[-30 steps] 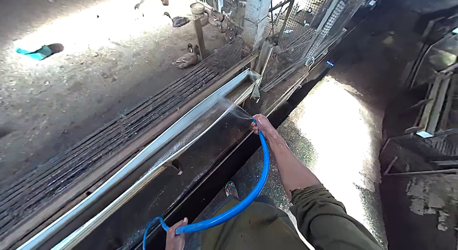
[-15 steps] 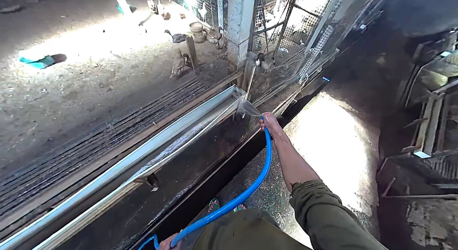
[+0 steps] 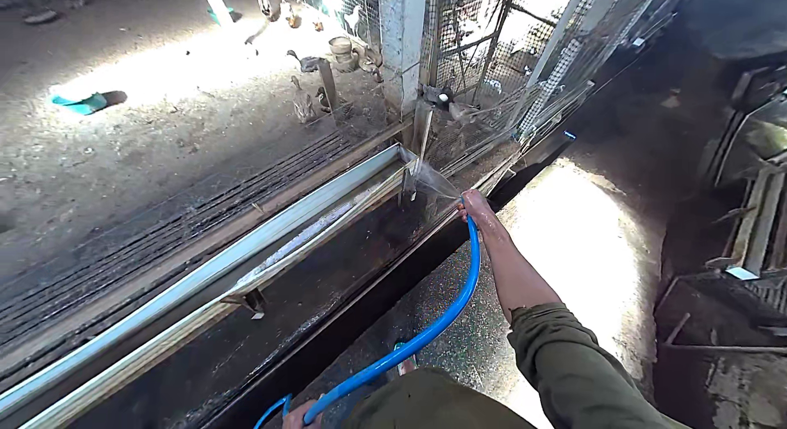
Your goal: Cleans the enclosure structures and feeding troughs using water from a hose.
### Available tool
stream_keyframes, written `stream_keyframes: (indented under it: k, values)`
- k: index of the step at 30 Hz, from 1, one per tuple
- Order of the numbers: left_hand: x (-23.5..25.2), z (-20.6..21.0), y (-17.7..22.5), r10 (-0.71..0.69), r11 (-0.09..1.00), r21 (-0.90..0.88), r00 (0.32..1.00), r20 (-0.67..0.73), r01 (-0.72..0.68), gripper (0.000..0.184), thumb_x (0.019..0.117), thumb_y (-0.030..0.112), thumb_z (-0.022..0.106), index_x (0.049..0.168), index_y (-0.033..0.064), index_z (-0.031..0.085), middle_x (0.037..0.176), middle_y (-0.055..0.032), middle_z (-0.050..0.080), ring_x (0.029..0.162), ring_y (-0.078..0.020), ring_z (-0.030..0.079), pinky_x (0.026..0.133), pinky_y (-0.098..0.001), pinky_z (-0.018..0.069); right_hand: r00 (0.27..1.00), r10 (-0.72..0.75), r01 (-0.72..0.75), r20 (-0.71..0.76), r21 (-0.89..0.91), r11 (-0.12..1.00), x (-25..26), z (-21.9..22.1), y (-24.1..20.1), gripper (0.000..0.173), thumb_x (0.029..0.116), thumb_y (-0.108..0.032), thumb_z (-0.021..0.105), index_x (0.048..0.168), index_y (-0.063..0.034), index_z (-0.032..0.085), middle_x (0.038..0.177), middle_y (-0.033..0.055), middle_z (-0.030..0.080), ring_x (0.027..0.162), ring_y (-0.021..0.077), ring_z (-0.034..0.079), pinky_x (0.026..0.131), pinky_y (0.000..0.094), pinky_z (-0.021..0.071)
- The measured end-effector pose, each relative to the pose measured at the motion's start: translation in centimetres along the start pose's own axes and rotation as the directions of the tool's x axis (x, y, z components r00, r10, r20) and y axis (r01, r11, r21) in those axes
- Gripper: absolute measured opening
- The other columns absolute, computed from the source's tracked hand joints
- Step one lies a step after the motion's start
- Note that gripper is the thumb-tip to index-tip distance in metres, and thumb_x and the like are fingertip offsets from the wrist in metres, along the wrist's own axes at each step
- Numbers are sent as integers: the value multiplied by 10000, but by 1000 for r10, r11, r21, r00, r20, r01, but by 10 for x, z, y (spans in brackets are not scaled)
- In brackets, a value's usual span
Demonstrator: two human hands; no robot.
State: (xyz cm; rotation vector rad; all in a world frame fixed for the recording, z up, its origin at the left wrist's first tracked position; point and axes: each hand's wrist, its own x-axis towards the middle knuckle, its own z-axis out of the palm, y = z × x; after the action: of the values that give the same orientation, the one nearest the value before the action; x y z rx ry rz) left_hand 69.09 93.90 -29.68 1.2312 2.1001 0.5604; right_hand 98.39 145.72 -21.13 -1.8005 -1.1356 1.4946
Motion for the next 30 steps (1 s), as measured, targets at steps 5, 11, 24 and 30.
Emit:
stream_keyframes:
  k: [5,11,24,30]
  values:
    - [-18,4,-20,22,1000,-8,985,-173,-24,449,956,264,510,662,-53,633,611,-183,609,612,-336,633,628,-557,482,994,27,-9,106,-168,986,-19,28,7,242,1116,-236,368,1262,-81,484,669,2,455,431,71,391,405,223,379]
    - [-67,-17,-58,-88,996,-50,932,-353,75,519,960,340,456,589,-9,554,558,-134,553,566,-292,591,587,-520,448,949,39,56,312,-290,955,-66,104,38,249,1125,-238,366,1274,-62,462,688,5,470,429,59,393,404,206,377]
    - [-250,-47,-182,-199,979,-98,748,-633,178,518,960,345,471,602,-16,569,553,-126,558,536,-227,578,571,-467,452,805,63,206,590,-378,903,-233,263,117,276,1136,-251,359,1303,-54,458,688,6,470,457,71,408,437,218,385]
    - [-315,-56,-223,-277,960,-172,643,-714,222,519,968,353,470,599,-5,540,542,-86,520,527,-178,537,563,-427,436,741,70,267,668,-389,882,-311,326,133,274,1140,-254,346,1303,-62,453,671,3,448,449,75,398,430,219,379]
